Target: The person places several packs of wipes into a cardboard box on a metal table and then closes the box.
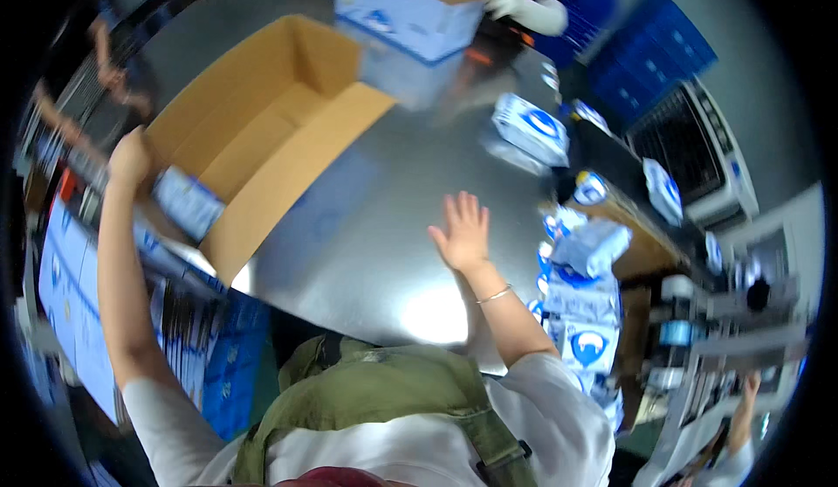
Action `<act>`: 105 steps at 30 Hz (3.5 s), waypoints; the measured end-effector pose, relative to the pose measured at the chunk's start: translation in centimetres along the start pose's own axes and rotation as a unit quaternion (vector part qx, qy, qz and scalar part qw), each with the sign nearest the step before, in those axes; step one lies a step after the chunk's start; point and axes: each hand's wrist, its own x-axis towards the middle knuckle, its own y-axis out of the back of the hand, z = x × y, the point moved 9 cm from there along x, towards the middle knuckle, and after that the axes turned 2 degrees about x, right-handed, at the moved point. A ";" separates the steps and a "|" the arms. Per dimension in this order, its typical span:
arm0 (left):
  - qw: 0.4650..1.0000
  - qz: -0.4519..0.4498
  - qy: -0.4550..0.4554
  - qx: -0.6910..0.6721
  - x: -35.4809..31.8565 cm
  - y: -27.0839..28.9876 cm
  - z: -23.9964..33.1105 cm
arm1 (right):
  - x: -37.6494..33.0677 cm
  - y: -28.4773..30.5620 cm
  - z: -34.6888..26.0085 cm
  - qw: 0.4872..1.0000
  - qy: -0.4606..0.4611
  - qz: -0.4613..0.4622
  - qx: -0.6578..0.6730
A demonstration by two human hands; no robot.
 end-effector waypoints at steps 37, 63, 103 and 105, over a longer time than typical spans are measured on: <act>0.900 -0.119 -0.255 -0.334 -22.8 -4.5 39.8 | 11.5 15.0 12.0 0.989 -0.003 -0.078 0.125; 0.879 -0.046 -0.398 -0.260 -26.7 7.0 35.9 | 6.1 1.5 -10.8 0.875 0.096 -0.391 0.267; 0.868 -0.091 -0.392 -0.290 -21.9 7.3 42.2 | 19.5 16.2 27.2 0.988 -0.141 0.012 -0.060; 0.866 -0.088 -0.389 -0.301 -22.1 7.3 41.8 | 19.0 16.2 25.5 0.988 -0.138 -0.014 -0.060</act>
